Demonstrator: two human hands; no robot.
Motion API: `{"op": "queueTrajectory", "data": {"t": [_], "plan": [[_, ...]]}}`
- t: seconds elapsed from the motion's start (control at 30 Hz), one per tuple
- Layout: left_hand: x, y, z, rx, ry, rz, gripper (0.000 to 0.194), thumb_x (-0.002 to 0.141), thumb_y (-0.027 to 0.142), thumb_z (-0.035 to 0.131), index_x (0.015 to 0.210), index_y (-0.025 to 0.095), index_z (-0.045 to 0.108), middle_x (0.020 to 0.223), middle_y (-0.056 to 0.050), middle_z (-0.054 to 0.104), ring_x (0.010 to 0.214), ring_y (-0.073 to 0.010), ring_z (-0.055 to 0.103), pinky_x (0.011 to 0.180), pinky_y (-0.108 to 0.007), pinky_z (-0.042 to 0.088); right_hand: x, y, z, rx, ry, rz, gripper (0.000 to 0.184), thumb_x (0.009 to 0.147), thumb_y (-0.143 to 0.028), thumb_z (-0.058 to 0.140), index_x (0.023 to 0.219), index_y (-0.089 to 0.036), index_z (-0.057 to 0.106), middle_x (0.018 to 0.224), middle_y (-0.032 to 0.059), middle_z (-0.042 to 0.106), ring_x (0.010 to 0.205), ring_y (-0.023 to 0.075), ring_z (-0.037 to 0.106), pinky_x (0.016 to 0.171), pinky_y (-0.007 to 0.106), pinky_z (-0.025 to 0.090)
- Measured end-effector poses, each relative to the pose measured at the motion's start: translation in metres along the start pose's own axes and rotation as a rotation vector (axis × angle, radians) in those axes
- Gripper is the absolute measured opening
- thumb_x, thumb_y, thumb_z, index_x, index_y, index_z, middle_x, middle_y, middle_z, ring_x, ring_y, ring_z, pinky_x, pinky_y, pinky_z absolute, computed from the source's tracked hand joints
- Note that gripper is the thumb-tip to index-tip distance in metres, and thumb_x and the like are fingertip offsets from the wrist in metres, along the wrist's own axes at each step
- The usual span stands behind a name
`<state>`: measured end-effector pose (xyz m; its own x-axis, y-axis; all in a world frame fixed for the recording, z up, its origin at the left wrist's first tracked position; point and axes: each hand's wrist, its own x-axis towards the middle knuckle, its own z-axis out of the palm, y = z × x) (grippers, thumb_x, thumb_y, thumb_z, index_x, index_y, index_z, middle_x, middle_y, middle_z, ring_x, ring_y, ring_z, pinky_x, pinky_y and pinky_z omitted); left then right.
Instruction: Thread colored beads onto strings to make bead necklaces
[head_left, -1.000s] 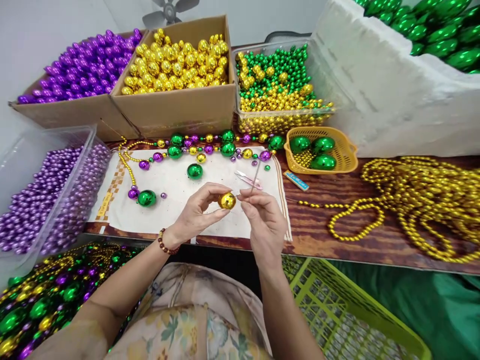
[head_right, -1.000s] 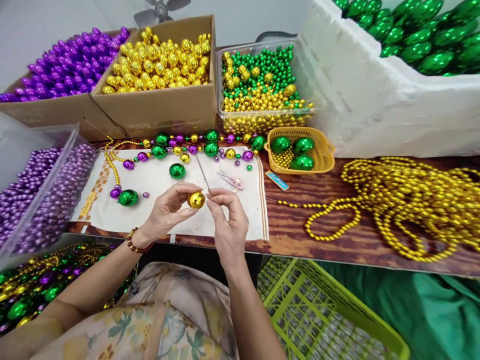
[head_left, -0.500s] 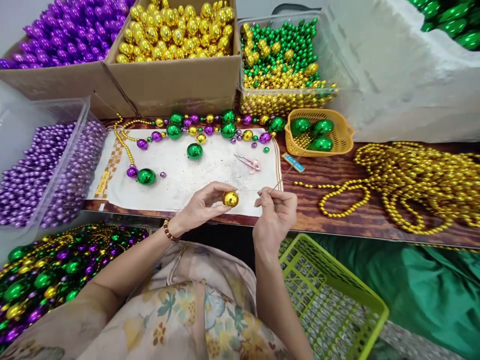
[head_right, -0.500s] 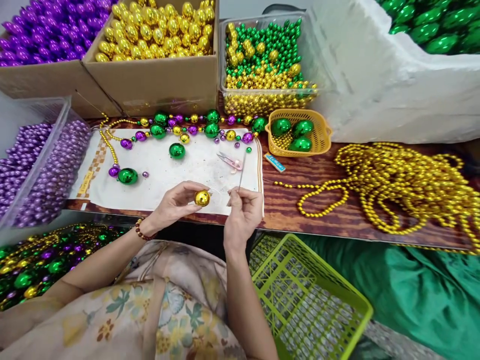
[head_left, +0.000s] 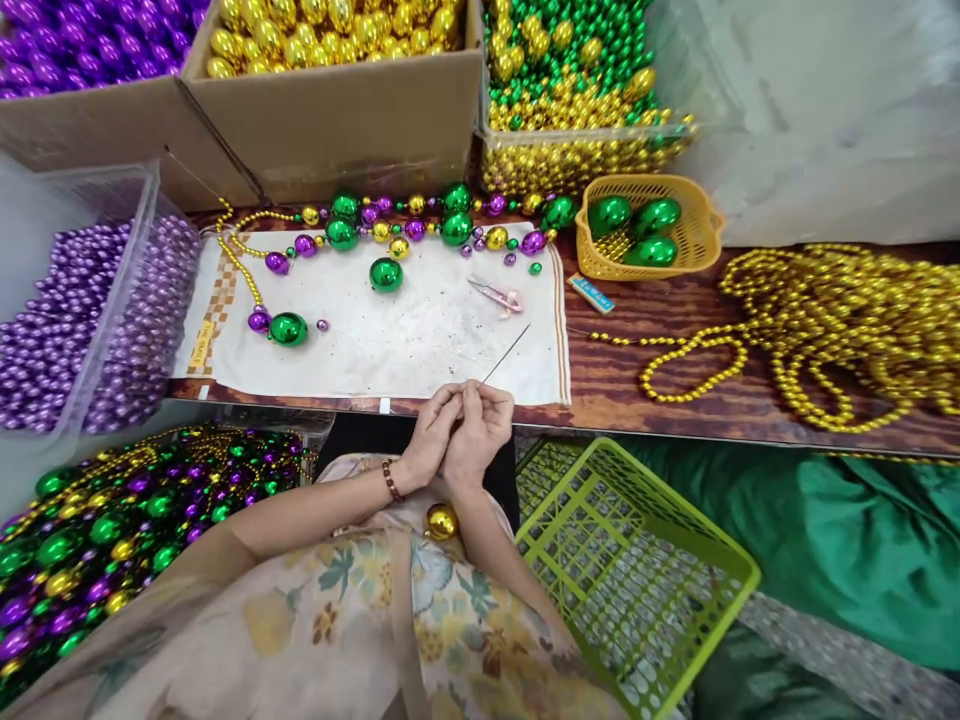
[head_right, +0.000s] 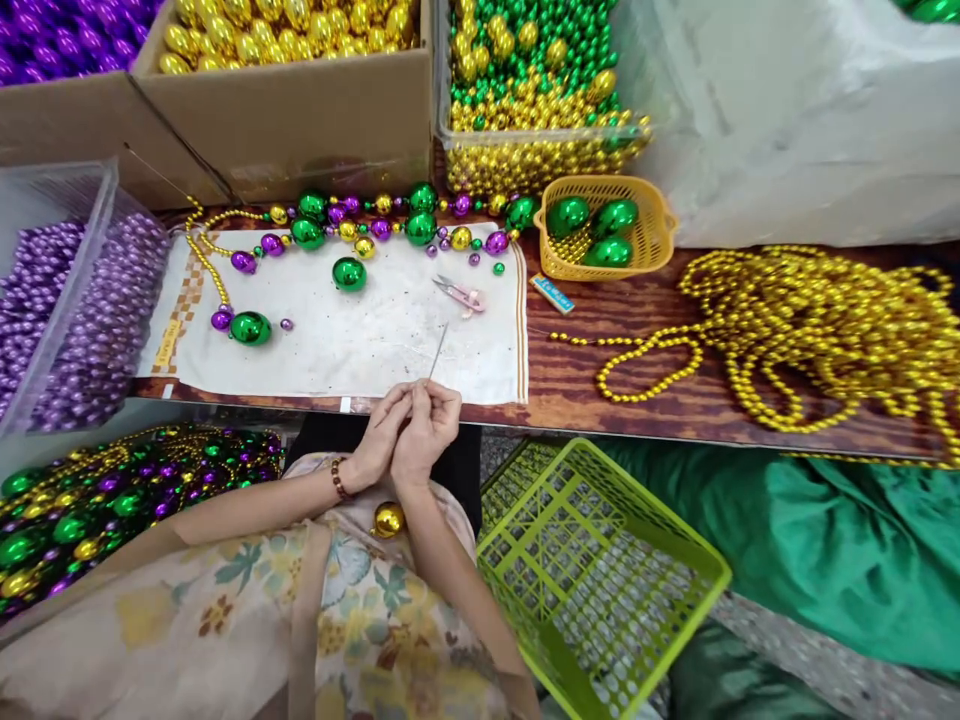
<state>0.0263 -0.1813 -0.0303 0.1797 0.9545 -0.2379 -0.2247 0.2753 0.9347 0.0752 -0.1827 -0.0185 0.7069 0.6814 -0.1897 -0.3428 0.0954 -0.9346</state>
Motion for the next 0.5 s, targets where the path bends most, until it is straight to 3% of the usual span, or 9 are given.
{"op": "queueTrajectory", "data": {"t": [0.1, 0.2, 0.3, 0.37, 0.43, 0.5], "plan": [[-0.005, 0.004, -0.019, -0.082, -0.227, -0.105, 0.035, 0.09, 0.051, 0.065, 0.097, 0.018, 0.071, 0.094, -0.006, 0.071, 0.092, -0.0187, 0.067, 0.095, -0.036, 0.053, 0.001, 0.002, -0.019, 0.118, -0.107, 0.0, 0.029, 0.081, -0.036, 0.072, 0.086, -0.022, 0.047, 0.071, -0.0063, 0.059, 0.047, 0.0059, 0.044, 0.047, 0.021, 0.038], [-0.015, 0.02, -0.043, 0.035, -0.38, -0.134, 0.029, 0.089, 0.045, 0.069, 0.102, 0.019, 0.072, 0.103, -0.008, 0.071, 0.102, -0.0201, 0.067, 0.099, -0.037, 0.052, -0.004, 0.007, -0.031, 0.147, -0.145, 0.02, 0.029, 0.08, -0.035, 0.071, 0.086, -0.022, 0.045, 0.074, -0.0055, 0.061, 0.044, 0.0044, 0.041, 0.044, 0.02, 0.035], [-0.035, 0.031, -0.066, 0.242, -0.394, -0.024, 0.024, 0.092, 0.037, 0.065, 0.108, 0.022, 0.073, 0.115, -0.009, 0.07, 0.113, -0.0216, 0.064, 0.105, -0.038, 0.05, -0.014, 0.021, -0.036, 0.112, -0.152, 0.047, 0.028, 0.082, -0.037, 0.068, 0.086, -0.023, 0.044, 0.076, -0.0051, 0.062, 0.04, 0.0037, 0.041, 0.041, 0.02, 0.034], [-0.045, 0.03, -0.082, 0.378, -0.367, 0.002, 0.026, 0.098, 0.034, 0.051, 0.108, 0.022, 0.072, 0.116, -0.009, 0.071, 0.112, -0.0215, 0.066, 0.104, -0.039, 0.05, -0.021, 0.03, -0.037, 0.087, -0.2, 0.054, 0.027, 0.083, -0.038, 0.067, 0.086, -0.023, 0.045, 0.077, -0.0048, 0.064, 0.038, 0.0038, 0.043, 0.039, 0.02, 0.034], [-0.046, 0.02, -0.097, 0.567, -0.373, -0.009, 0.028, 0.098, 0.032, 0.047, 0.108, 0.021, 0.071, 0.113, -0.009, 0.072, 0.107, -0.022, 0.066, 0.102, -0.041, 0.051, -0.027, 0.038, -0.037, 0.056, -0.308, 0.074, 0.025, 0.083, -0.037, 0.067, 0.084, -0.022, 0.047, 0.075, -0.0045, 0.065, 0.038, 0.0048, 0.048, 0.04, 0.021, 0.037], [-0.035, 0.001, -0.107, 0.746, -0.441, 0.002, 0.026, 0.093, 0.035, 0.054, 0.108, 0.02, 0.069, 0.113, -0.01, 0.071, 0.107, -0.0249, 0.064, 0.103, -0.044, 0.05, -0.032, 0.042, -0.037, 0.049, -0.414, 0.1, 0.022, 0.084, -0.035, 0.068, 0.083, -0.021, 0.05, 0.073, -0.0039, 0.066, 0.04, 0.0059, 0.051, 0.042, 0.021, 0.04]]}}
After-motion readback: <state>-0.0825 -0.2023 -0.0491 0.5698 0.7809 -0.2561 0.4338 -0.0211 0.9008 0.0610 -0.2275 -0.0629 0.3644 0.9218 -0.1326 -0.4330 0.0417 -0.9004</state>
